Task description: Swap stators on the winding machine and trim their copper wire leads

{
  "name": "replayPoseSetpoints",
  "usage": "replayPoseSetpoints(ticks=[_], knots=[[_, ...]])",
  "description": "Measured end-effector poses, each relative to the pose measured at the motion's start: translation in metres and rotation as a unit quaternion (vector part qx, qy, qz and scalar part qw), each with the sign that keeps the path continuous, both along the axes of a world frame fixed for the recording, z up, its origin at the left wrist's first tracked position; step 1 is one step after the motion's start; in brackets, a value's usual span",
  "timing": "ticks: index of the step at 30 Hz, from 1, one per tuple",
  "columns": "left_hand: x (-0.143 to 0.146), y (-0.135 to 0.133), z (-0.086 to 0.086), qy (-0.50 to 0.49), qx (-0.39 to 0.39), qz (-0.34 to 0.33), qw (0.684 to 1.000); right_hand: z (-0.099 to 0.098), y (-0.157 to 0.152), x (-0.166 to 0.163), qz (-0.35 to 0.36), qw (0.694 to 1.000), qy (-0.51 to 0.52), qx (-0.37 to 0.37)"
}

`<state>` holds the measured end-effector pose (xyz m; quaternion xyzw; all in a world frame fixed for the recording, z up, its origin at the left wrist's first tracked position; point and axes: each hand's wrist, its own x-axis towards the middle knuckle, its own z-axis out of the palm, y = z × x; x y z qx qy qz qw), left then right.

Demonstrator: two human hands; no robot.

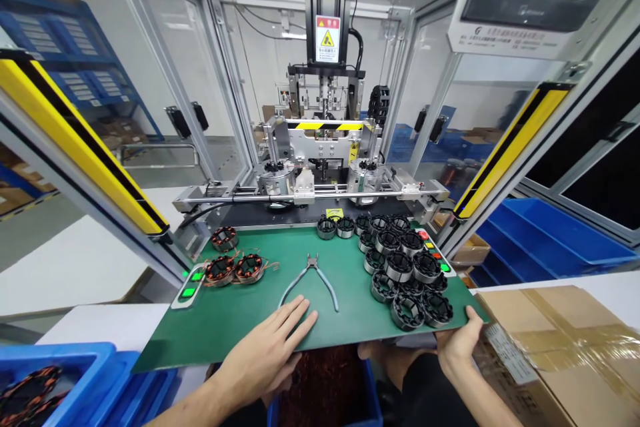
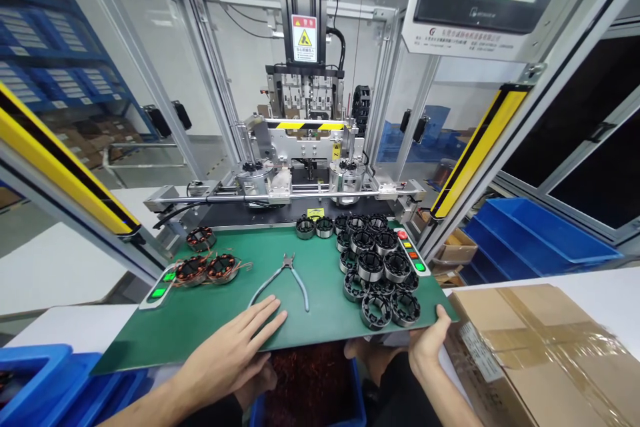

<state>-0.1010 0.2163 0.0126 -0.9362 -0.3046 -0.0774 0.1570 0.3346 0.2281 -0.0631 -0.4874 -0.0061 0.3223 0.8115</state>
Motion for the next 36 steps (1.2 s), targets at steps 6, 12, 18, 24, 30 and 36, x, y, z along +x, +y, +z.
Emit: replayPoseSetpoints(ticks=[6, 12, 18, 24, 30, 36], knots=[[0.000, 0.000, 0.003, 0.002, 0.004, -0.005, 1.000, -0.006, 0.001, 0.003, -0.003, 1.000, 0.008, 0.010], [-0.002, 0.001, 0.000, -0.005, -0.025, -0.002, 1.000, -0.006, 0.001, 0.004, -0.003, 1.000, -0.003, 0.011], [-0.001, 0.000, -0.001, 0.002, -0.027, -0.002, 1.000, 0.002, 0.000, 0.000, 0.003, 1.000, 0.007, 0.006], [-0.001, 0.001, 0.001, -0.001, -0.032, -0.004, 0.999, 0.008, -0.001, -0.002, 0.002, 1.000, 0.008, 0.003], [0.001, 0.000, 0.002, 0.001, -0.020, -0.004, 1.000, 0.015, -0.001, -0.006, -0.001, 1.000, 0.014, 0.005], [0.000, 0.000, 0.003, 0.003, -0.008, -0.008, 1.000, 0.017, -0.002, -0.007, 0.004, 1.000, 0.022, -0.004]])
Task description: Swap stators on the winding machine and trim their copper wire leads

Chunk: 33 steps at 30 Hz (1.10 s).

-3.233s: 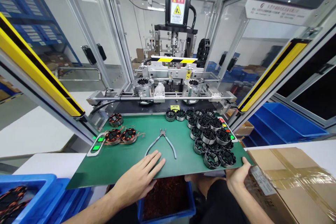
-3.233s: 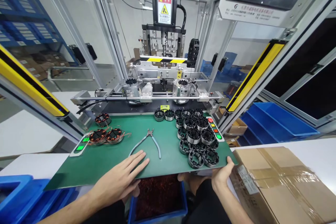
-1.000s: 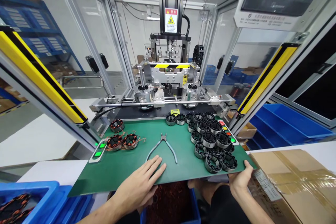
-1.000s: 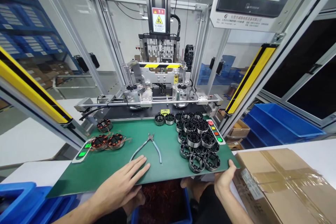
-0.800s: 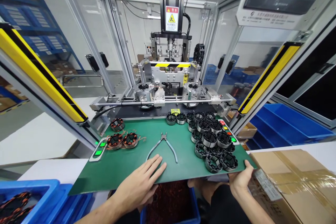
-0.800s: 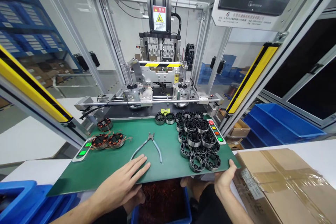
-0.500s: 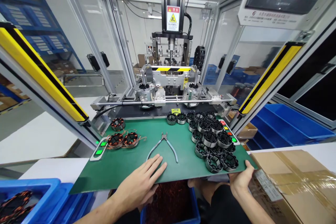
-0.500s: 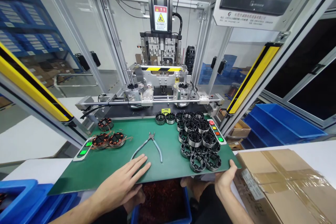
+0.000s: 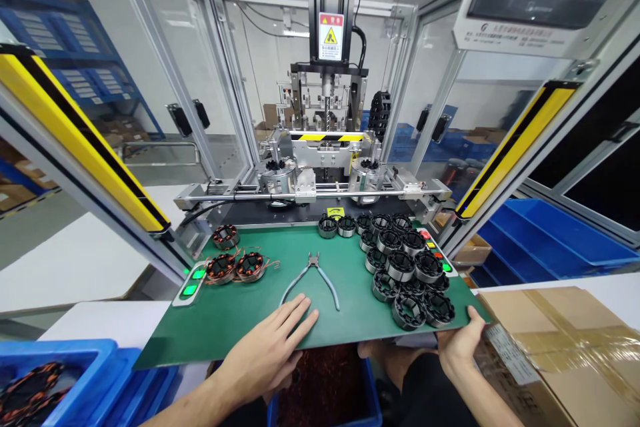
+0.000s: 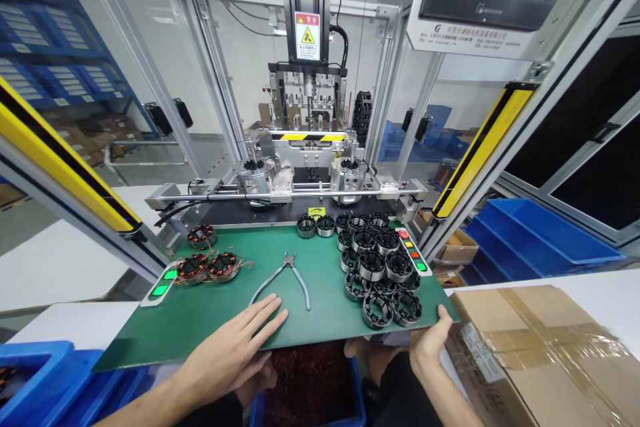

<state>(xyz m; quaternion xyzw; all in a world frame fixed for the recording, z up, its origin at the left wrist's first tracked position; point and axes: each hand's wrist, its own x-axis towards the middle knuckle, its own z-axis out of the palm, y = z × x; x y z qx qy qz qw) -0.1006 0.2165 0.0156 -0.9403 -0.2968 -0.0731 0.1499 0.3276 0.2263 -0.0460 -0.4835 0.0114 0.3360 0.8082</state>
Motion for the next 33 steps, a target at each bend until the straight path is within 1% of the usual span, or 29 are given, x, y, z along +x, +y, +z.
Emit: replayPoseSetpoints(ticks=[5, 9, 14, 19, 27, 33], knots=[[-0.001, 0.000, -0.001, 0.001, -0.019, 0.009, 1.000, -0.002, 0.000, 0.002, 0.000, 1.000, -0.001, -0.005], [0.001, 0.000, 0.001, 0.013, -0.010, 0.008, 1.000, -0.002, 0.000, 0.002, -0.001, 1.000, 0.000, -0.002], [0.001, 0.000, 0.001, 0.015, -0.009, 0.010, 1.000, 0.000, 0.001, -0.001, -0.012, 1.000, 0.006, -0.005], [-0.001, 0.000, -0.001, 0.012, -0.031, 0.015, 0.999, 0.003, 0.000, -0.003, 0.002, 1.000, -0.010, -0.003], [-0.002, 0.000, -0.001, 0.001, -0.036, 0.012, 0.999, -0.003, 0.001, 0.000, 0.006, 0.999, -0.037, -0.004], [-0.001, 0.000, -0.001, -0.002, -0.028, 0.008, 1.000, -0.010, 0.001, 0.004, 0.008, 0.999, -0.032, -0.008]])
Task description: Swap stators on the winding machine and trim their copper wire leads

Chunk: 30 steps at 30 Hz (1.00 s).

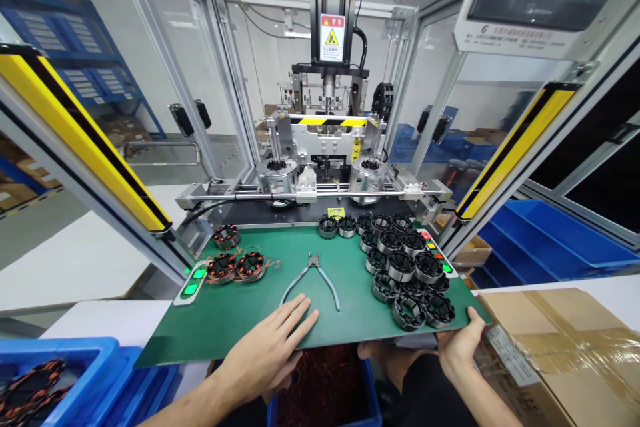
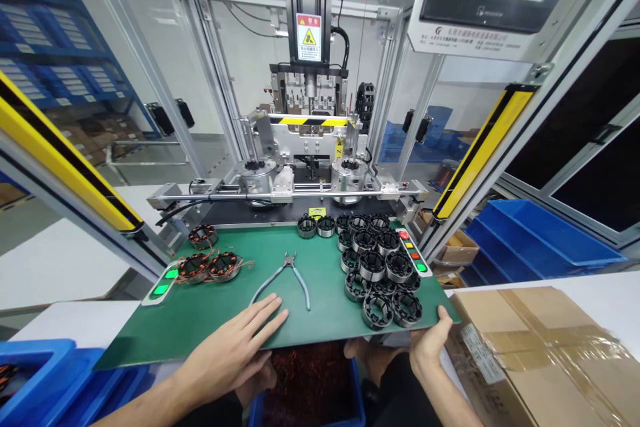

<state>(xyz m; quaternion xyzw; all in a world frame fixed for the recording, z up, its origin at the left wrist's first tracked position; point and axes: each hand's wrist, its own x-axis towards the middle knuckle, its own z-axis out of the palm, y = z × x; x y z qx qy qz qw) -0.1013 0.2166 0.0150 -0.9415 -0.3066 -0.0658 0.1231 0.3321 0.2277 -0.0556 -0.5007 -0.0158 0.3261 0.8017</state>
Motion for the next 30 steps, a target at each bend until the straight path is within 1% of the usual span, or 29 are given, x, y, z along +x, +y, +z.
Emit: replayPoseSetpoints(ticks=[4, 8, 16, 20, 26, 30], knots=[[0.0004, 0.0000, -0.0018, 0.002, 0.002, 0.002, 1.000, -0.0026, -0.0001, 0.0025, 0.008, 1.000, -0.013, -0.001], [0.0008, 0.0000, -0.0025, 0.005, 0.017, -0.004, 1.000, 0.0007, 0.0002, 0.0003, -0.001, 1.000, -0.006, 0.002], [-0.0021, -0.0001, -0.0053, -0.013, -0.018, 0.005, 1.000, -0.0010, 0.0001, 0.0026, -0.003, 1.000, 0.014, 0.001], [-0.0030, 0.0001, -0.0058, -0.016, -0.026, 0.004, 1.000, -0.0008, -0.0002, 0.0033, 0.004, 1.000, 0.007, 0.008], [-0.0011, -0.0002, -0.0028, -0.011, -0.020, 0.005, 1.000, 0.0043, -0.0006, -0.0010, -0.003, 1.000, 0.026, 0.008], [0.0009, -0.0005, 0.0012, 0.004, -0.006, 0.004, 1.000, 0.0014, -0.0004, 0.0011, 0.002, 1.000, 0.017, 0.003]])
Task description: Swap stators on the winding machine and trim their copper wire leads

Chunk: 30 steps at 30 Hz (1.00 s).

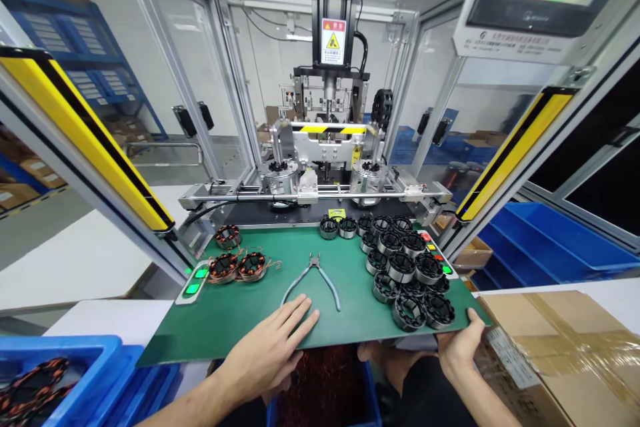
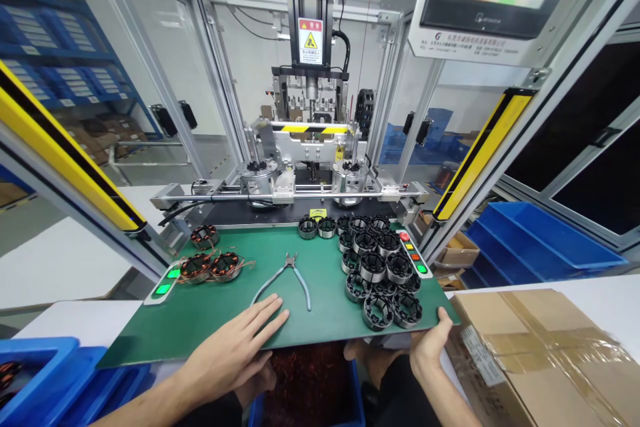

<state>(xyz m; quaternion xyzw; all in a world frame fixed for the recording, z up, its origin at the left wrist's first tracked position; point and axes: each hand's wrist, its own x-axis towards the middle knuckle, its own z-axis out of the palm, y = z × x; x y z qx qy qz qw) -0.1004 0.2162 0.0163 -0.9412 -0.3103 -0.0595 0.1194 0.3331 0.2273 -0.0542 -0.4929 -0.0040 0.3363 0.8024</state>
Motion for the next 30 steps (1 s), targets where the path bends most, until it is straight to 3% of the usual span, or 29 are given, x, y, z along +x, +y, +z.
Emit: replayPoseSetpoints(ticks=[30], knots=[[-0.001, 0.000, -0.005, 0.003, -0.002, 0.001, 1.000, 0.007, 0.000, -0.003, -0.015, 0.999, 0.022, 0.026]])
